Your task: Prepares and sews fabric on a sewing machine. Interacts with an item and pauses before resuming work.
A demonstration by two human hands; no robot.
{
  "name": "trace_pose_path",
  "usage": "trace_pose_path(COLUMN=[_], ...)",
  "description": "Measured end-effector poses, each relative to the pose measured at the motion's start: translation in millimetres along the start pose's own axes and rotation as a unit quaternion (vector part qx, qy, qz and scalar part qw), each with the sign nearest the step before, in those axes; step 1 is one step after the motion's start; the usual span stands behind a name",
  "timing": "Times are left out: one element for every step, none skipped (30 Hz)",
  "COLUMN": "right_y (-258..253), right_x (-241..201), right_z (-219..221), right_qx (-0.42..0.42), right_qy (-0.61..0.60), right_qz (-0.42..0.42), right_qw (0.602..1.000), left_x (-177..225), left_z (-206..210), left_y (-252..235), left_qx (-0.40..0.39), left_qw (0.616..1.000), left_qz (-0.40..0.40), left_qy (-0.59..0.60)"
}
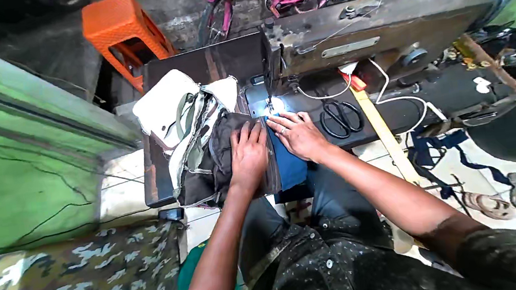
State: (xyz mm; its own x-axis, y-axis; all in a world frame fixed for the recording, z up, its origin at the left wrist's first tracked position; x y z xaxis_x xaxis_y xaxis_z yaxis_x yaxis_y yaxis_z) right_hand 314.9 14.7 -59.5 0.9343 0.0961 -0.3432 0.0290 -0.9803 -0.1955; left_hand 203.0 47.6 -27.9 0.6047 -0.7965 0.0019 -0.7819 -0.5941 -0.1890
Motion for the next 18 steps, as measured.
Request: trace_pose_path(right_y=[0.1,-0.4,-0.6,-0.4,-0.7,-1.0,-1.1,-0.9,-0.8,-1.1,-2.1,-3.0,-3.6,-4.2,-4.5,-4.4,-3.6,-2.5], right_x=[0.4,1.1,1.6,1.4,0.7,-0.2,-0.6,-0.2,1.4,4.1,8.1,12.3,15.8,18.4,19.9,20.8,21.8,23.4], right_z=[0.0,-0.2,-0.1,-0.1,-0.1,-1.0,-2.3,-3.8,-5.8,-8.1,-10.1,-12.1,-13.4,-14.3,-14.8,-15.8,-16.8,-18.1], right_qx=[-0.004,-0.005,-0.007,-0.005,-0.006,-0.008,-0.009,-0.007,0.002,0.013,0.024,0.034,0.038,0.037,0.034,0.032,0.031,0.029], right_qy=[-0.001,-0.001,-0.001,-0.001,-0.001,-0.003,-0.007,-0.014,-0.024,-0.037,-0.049,-0.06,-0.068,-0.074,-0.076,-0.077,-0.078,-0.077], right_qz=[0.002,0.003,0.004,0.002,0.0,-0.002,-0.003,-0.004,-0.005,-0.006,-0.003,0.004,0.01,0.015,0.018,0.019,0.019,0.02], right_qw=[1.0,1.0,1.0,1.0,1.0,1.0,1.0,1.0,1.0,0.999,0.998,0.998,0.997,0.996,0.996,0.996,0.996,0.996], left_x=[-0.8,-2.8,-5.0,-6.7,-7.7,-7.7,-7.3,-6.5,-5.6,-4.9,-4.2,-3.7,-2.8,-1.4,0.5,3.1,6.1,9.4], left_z=[4.5,9.1,13.4,16.8,18.8,18.9,19.3,19.5,19.5,18.9,18.3,18.8,19.5,20.3,20.8,20.3,19.2,17.7], left_y=[1.1,2.0,3.1,4.2,4.4,3.8,3.0,2.3,1.9,1.5,1.2,1.1,1.4,1.3,0.7,-0.2,-1.3,-2.5], left_qx=[0.0,0.001,0.001,0.001,0.004,0.008,0.011,0.017,0.019,0.024,0.028,0.031,0.033,0.034,0.035,0.04,0.048,0.056], left_qw=[0.999,0.998,0.998,0.998,0.998,0.999,0.999,0.999,0.999,0.999,0.998,0.998,0.998,0.998,0.998,0.997,0.995,0.994], left_qz=[0.035,0.055,0.063,0.063,0.059,0.053,0.047,0.044,0.043,0.043,0.044,0.044,0.044,0.043,0.041,0.04,0.038,0.033], left_qy=[-0.014,-0.019,-0.02,-0.015,-0.009,0.001,0.008,0.014,0.017,0.019,0.02,0.021,0.024,0.031,0.043,0.059,0.076,0.087])
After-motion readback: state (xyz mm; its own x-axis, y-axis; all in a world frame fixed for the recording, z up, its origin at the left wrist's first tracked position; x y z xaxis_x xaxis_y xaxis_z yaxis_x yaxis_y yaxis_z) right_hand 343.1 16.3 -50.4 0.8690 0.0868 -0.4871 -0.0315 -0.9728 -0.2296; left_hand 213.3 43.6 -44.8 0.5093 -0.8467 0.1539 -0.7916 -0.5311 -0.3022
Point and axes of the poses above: each hand's wrist, its own y-axis away from the middle knuckle, its own z-axis out of the palm, x = y × z, the point moved 9 cm from there along -y, towards the middle knuckle, and after that the axes turned 7 degrees about -y, right-handed, at the moved point
